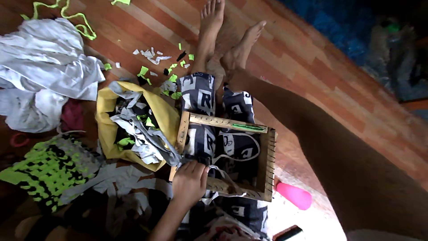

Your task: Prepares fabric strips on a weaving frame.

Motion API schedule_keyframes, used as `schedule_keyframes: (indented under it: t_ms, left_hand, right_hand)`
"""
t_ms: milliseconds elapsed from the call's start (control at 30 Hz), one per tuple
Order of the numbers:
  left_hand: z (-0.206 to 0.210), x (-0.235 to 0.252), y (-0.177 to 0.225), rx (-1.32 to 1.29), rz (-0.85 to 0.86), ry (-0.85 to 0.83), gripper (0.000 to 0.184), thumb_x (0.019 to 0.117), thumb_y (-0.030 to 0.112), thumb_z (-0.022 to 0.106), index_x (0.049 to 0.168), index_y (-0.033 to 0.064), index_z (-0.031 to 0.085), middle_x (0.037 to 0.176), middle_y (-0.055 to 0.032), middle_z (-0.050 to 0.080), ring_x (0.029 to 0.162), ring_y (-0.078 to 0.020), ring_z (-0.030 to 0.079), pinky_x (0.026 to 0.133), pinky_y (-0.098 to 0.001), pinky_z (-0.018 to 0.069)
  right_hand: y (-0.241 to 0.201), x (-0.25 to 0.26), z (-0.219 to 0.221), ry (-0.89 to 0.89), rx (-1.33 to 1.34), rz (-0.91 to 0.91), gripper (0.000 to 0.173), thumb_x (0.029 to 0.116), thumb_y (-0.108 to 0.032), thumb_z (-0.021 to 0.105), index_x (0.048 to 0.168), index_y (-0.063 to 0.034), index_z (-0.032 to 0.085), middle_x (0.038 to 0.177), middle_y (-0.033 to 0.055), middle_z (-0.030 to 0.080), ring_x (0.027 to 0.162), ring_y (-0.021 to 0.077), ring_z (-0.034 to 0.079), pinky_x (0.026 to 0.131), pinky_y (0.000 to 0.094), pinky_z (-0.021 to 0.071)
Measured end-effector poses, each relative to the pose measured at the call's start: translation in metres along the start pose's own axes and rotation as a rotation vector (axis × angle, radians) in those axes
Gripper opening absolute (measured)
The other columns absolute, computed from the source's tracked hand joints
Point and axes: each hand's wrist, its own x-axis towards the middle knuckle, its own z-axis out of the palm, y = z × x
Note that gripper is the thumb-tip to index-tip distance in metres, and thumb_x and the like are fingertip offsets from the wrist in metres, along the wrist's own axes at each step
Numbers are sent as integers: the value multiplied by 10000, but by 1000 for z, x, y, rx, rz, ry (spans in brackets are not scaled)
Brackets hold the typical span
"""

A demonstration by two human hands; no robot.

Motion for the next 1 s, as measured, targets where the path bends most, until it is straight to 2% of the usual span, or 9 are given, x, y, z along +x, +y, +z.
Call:
schedule_keyframes:
  t_ms: [67, 133, 267, 333, 400, 533, 600, 800, 1000]
  left_hand:
    - [0, 1, 0, 1, 3, 3, 355, 986, 267, 493, 769, 83, 705, 745, -64, 689, 716, -223, 704, 630, -360, 569]
    - [0, 1, 0, -4, 4, 5, 351, 984, 267, 496, 772, 82, 707, 751, -64, 694, 725, -223, 708, 638, -358, 571]
    - [2, -1, -1, -12, -3, 8, 369, 997, 277, 482, 774, 88, 706, 746, -63, 690, 721, -224, 705, 633, -365, 572]
    - [2, 0, -1, -15, -7, 6, 367, 994, 269, 482, 774, 82, 708, 752, -71, 699, 728, -232, 715, 632, -376, 579]
    - [2, 0, -2, -19, -6, -3, 368, 996, 267, 482, 773, 77, 705, 754, -76, 698, 730, -243, 716, 630, -385, 579]
    - [0, 0, -1, -21, -11, -16, 373, 999, 272, 477, 772, 78, 700, 761, -75, 698, 744, -245, 717, 640, -389, 582]
    - [0, 0, -1, -29, -15, -13, 373, 999, 270, 475, 778, 75, 703, 762, -79, 698, 745, -246, 719, 637, -393, 583]
    - [1, 1, -1, -30, -13, 10, 372, 999, 272, 475, 770, 83, 700, 748, -68, 691, 730, -229, 707, 638, -365, 572]
    - [0, 1, -2, -31, -10, 5, 364, 1000, 262, 475, 765, 89, 692, 739, -58, 683, 720, -213, 697, 646, -351, 568]
  right_hand:
    - [20, 11, 45, 388, 62, -120, 386, 1054, -186, 498, 1158, 148, 658, 1241, 354, 623, 1256, 498, 549, 1150, 597, 316]
    - [13, 10, 15, -24, -67, 14, 447, 1113, -225, 391, 1403, 85, 530, 1503, 279, 475, 1460, 415, 382, 1210, 536, 247]
    - [38, 42, 69, 269, -50, -7, 448, 1103, -259, 404, 1337, 65, 607, 1474, 254, 524, 1451, 431, 388, 1193, 602, 252]
    - [36, 43, 70, 288, -38, 2, 448, 1101, -249, 413, 1363, 71, 585, 1491, 276, 490, 1443, 463, 375, 1171, 628, 265]
    - [31, 38, 65, 289, -16, 7, 403, 1085, -207, 456, 1297, 98, 614, 1432, 310, 513, 1391, 498, 416, 1141, 645, 303]
    - [23, 36, 58, 315, 1, 54, 296, 1037, -125, 532, 1203, 84, 659, 1360, 274, 582, 1305, 455, 525, 1076, 590, 415]
    - [21, 41, 54, 287, -2, 84, 252, 1003, -40, 537, 1158, 119, 656, 1351, 314, 564, 1309, 495, 498, 1059, 632, 399]
    - [6, 51, 23, 209, 202, 284, 367, 943, -67, 662, 1251, 127, 615, 1417, 367, 493, 1379, 556, 395, 1082, 707, 337]
    - [-6, 54, 13, 112, 173, 337, 428, 992, -44, 568, 1380, 128, 521, 1473, 364, 447, 1384, 525, 418, 1101, 689, 323]
